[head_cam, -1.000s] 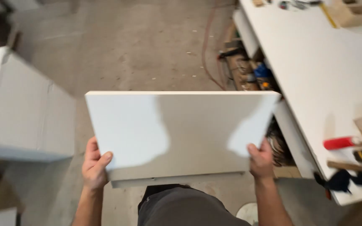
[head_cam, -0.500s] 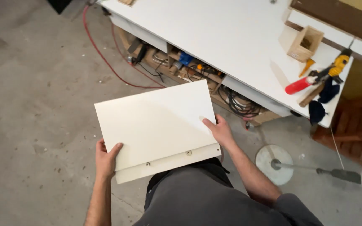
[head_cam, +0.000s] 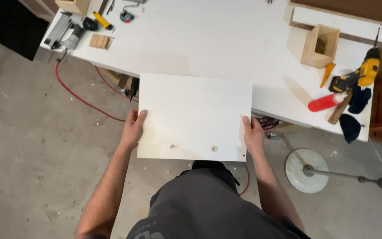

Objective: Assembling white cabinet components using a power drill, wood glue, and a hammer on a workbench

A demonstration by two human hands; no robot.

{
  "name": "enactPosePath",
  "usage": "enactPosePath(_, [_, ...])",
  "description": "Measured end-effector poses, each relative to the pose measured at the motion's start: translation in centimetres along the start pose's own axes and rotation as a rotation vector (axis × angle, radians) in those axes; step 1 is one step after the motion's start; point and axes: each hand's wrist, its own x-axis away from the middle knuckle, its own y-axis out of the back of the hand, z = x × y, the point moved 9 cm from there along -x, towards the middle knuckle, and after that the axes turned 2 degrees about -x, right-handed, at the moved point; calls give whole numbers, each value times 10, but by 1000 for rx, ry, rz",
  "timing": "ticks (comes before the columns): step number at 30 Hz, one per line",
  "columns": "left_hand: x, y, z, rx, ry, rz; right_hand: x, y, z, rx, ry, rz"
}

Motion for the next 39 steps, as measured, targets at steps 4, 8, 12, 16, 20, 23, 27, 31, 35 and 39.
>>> enactPosePath(4, [-104, -73, -37, -366, 53, 107, -76, -9, 25, 9, -56, 15])
enactPosePath(8, [-188, -132, -34, -553, 114, 157, -144, -18, 16, 14, -112, 23])
enactPosePath(12, [-256, -198, -25, -634, 112, 207, -197, -10, 18, 4, -128, -20])
enactPosePath(16, [-298, -241, 0, -664, 94, 254, -239, 3, 1, 40, -122, -106])
enactPosePath(20, [-303, -281, -14, -609, 95, 336, -273, 13, -22, 118, -128, -223])
enactPosePath(23, [-315, -292, -2, -645, 109, 337, -284, 19, -37, 124, -152, -275])
enactPosePath(27, [-318, -299, -14, -662, 97, 325, -292, 25, -54, 225, -193, -303])
enactPosePath(31, [-328, -309, -20, -743, 72, 348, -295, 30, -59, 248, -242, -311])
enactPosePath(35, [-328, -313, -21, -826, 79, 363, -299, 33, -71, 260, -264, -299])
enactPosePath(39, [-317, -318, -39, -930, 77, 436, -299, 35, -74, 271, -251, -336])
